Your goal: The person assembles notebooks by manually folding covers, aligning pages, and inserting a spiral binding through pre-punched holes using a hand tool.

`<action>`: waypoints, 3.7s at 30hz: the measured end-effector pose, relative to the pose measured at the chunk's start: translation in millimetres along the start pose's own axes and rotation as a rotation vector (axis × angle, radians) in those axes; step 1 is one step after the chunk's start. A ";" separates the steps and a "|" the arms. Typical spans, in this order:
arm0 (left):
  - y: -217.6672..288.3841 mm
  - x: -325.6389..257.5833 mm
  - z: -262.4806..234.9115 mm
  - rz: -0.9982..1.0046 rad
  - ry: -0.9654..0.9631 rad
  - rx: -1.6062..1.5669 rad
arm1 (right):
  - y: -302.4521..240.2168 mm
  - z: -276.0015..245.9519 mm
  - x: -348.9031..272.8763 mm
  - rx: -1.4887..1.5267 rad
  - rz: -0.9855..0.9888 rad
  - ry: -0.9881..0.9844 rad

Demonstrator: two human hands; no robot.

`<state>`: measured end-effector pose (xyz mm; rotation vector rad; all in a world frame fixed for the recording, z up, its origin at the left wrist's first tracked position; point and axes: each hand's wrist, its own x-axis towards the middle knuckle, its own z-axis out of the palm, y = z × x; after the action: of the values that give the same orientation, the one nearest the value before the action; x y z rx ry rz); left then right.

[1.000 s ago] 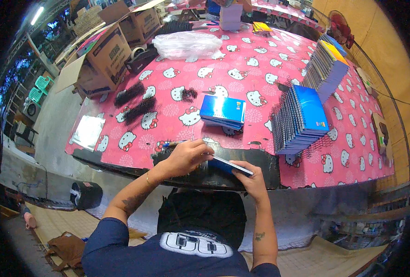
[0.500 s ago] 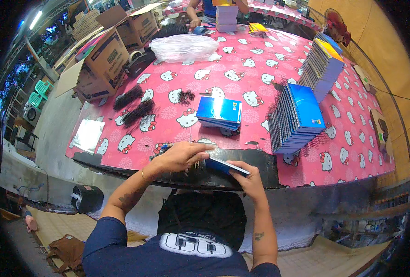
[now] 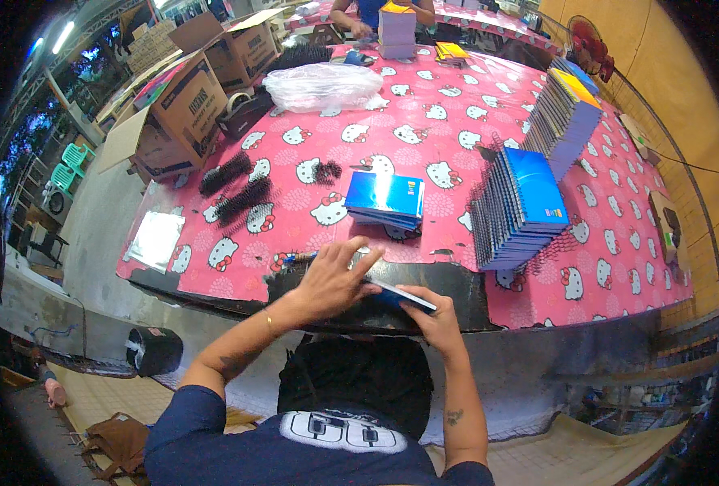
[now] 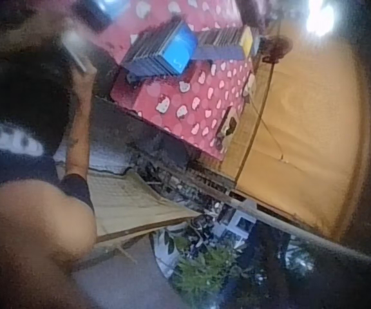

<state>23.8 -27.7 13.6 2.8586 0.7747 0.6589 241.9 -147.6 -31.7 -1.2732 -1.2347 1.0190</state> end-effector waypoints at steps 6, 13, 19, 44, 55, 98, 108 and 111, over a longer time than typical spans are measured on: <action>41.1 -54.6 60.0 -0.117 0.187 0.105 | -5.2 3.6 -2.3 0.032 0.042 0.058; -5.3 -9.0 0.4 0.011 0.031 -0.307 | -9.7 -2.6 -5.5 0.099 0.106 -0.051; 29.4 -40.4 54.6 -0.086 0.131 0.207 | -7.7 7.2 -4.1 0.051 0.027 0.027; 49.8 -82.1 85.1 -0.046 -0.043 0.180 | -7.4 11.5 -4.8 0.077 0.040 0.037; 45.4 -21.5 60.5 -0.028 0.097 0.239 | 6.0 5.2 -1.6 0.030 0.010 -0.057; 71.4 19.5 40.1 -0.422 0.034 -1.738 | -94.7 6.7 -2.0 -0.105 -0.360 0.068; -44.9 -66.0 -0.3 -0.218 -0.041 0.149 | -59.4 10.3 20.3 -1.043 -0.402 0.210; -49.9 -71.7 8.4 -0.229 0.106 0.068 | -50.7 14.9 28.7 -1.124 -0.465 0.259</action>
<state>-51.0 -20.6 -31.9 2.7515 1.1406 0.7690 224.9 -121.1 19.6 -1.7146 -1.8459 -0.2754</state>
